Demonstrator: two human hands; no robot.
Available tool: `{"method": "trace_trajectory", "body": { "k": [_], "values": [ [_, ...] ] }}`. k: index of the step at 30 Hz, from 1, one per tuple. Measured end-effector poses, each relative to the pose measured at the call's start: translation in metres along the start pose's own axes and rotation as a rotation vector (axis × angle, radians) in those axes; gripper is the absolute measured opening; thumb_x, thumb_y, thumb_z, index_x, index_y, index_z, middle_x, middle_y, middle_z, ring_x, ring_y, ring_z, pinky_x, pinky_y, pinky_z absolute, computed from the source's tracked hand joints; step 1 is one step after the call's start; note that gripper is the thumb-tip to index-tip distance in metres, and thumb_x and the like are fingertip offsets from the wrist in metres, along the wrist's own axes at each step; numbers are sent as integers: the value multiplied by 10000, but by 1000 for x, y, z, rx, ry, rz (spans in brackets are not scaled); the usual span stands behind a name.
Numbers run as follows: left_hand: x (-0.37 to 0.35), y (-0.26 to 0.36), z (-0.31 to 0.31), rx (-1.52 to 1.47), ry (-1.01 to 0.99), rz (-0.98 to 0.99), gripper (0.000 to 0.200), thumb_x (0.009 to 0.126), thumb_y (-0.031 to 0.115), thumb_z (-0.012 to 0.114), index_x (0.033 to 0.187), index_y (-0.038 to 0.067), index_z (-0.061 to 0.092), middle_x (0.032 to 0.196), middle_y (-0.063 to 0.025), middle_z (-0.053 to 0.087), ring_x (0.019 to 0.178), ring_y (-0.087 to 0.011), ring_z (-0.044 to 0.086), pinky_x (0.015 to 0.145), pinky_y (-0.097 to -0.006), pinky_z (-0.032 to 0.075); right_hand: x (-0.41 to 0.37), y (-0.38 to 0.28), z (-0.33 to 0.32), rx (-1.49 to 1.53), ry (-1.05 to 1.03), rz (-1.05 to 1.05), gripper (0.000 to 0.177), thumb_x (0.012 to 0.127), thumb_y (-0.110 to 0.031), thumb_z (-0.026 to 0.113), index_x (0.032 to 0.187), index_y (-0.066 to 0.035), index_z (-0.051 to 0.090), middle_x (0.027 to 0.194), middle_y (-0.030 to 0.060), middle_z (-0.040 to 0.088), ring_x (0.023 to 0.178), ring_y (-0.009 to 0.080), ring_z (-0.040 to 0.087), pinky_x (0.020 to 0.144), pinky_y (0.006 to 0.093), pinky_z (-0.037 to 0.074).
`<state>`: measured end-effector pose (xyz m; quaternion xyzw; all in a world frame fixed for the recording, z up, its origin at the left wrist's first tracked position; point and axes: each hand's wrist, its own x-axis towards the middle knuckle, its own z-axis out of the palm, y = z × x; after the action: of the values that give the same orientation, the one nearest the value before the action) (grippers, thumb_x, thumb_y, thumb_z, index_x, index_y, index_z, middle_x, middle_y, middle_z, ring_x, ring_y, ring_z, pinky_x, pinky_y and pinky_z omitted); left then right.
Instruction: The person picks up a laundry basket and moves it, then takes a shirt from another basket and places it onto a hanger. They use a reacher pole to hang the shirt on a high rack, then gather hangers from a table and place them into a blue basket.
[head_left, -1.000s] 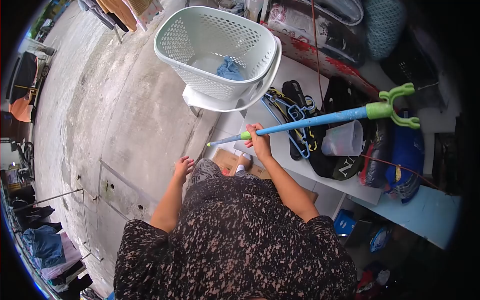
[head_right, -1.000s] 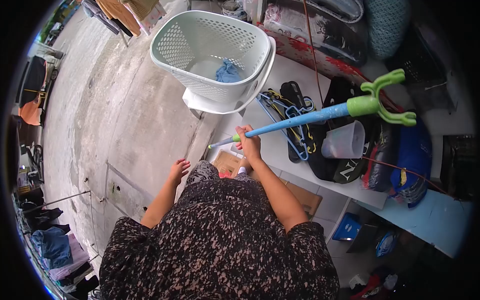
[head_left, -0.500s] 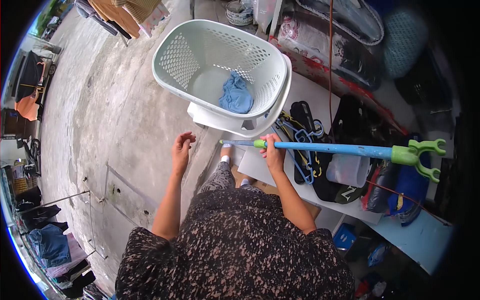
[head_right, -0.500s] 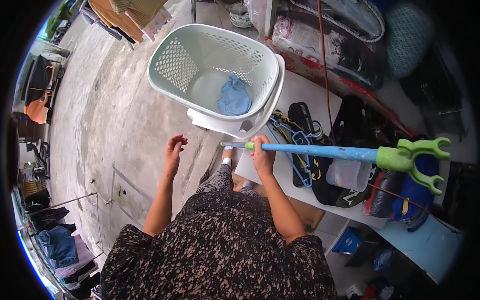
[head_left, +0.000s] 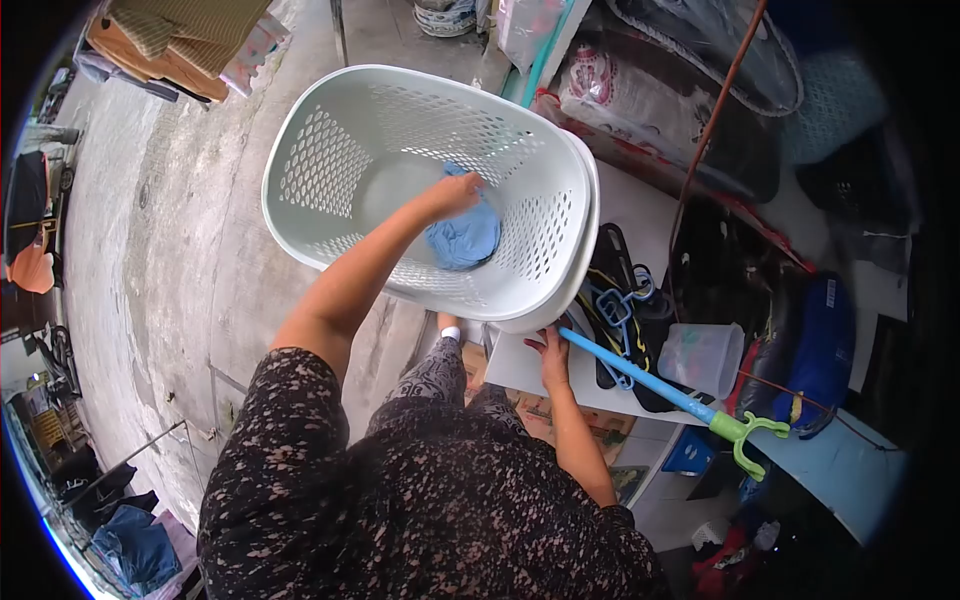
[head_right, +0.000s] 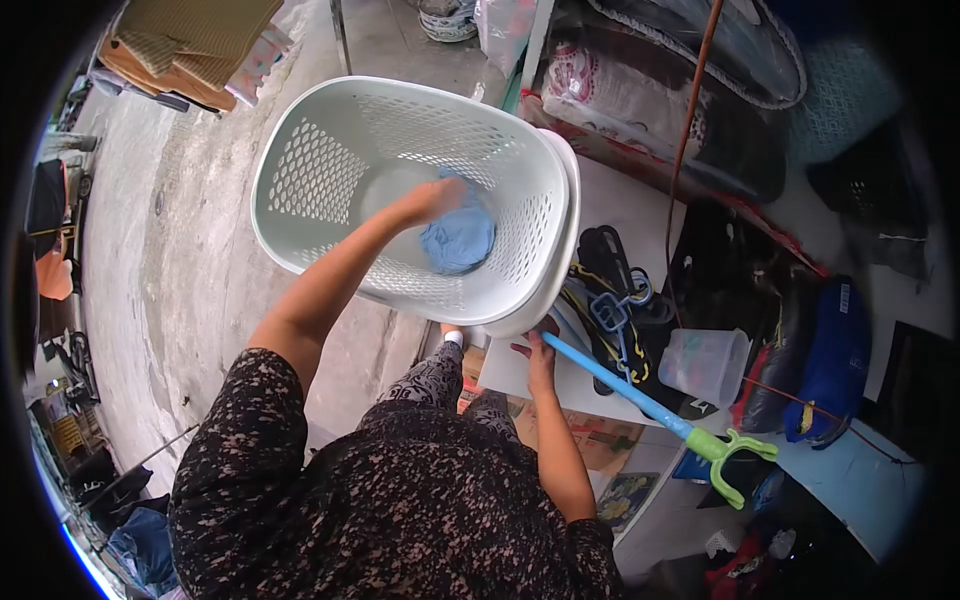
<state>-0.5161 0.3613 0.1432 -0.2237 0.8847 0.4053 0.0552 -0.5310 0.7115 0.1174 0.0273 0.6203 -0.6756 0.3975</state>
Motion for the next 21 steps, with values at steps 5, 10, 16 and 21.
{"method": "trace_trajectory", "body": {
  "k": [5, 10, 16, 21],
  "values": [
    [68, -114, 127, 372, -621, 74, 312, 779, 144, 473, 1079, 79, 524, 1064, -135, 516, 988, -286, 486, 819, -391, 404, 10, -1, 1, -310, 51, -89, 273, 878, -151, 439, 1111, -12, 409, 980, 115, 498, 865, 174, 535, 613, 269, 487],
    [54, -127, 188, 595, -889, -122, 368, 786, 190, 468, 1143, 100, 491, 1210, -146, 366, 1113, -343, 322, 831, -491, 358, 30, -7, 7, -665, 69, -234, 243, 854, -59, 394, 1076, 35, 419, 1025, 222, 508, 976, 361, 471, 843, 351, 366],
    [54, -135, 231, 669, -671, -426, 440, 796, 245, 462, 1219, 127, 450, 1386, -159, 186, 1263, -410, 125, 846, -611, 302, 36, 11, -3, -583, 102, -199, 424, 819, -3, 441, 1228, 7, 331, 1118, 184, 488, 1026, 298, 481, 803, 332, 427],
    [58, -192, 267, 536, -427, -501, 444, 810, 308, 405, 1187, 83, 468, 1357, -166, 248, 1194, -418, 286, 874, -564, 323, 19, 4, 1, -303, 194, 63, 554, 794, -18, 522, 1283, -14, 262, 1187, 139, 430, 874, 171, 534, 555, 239, 498]
  ]
}}
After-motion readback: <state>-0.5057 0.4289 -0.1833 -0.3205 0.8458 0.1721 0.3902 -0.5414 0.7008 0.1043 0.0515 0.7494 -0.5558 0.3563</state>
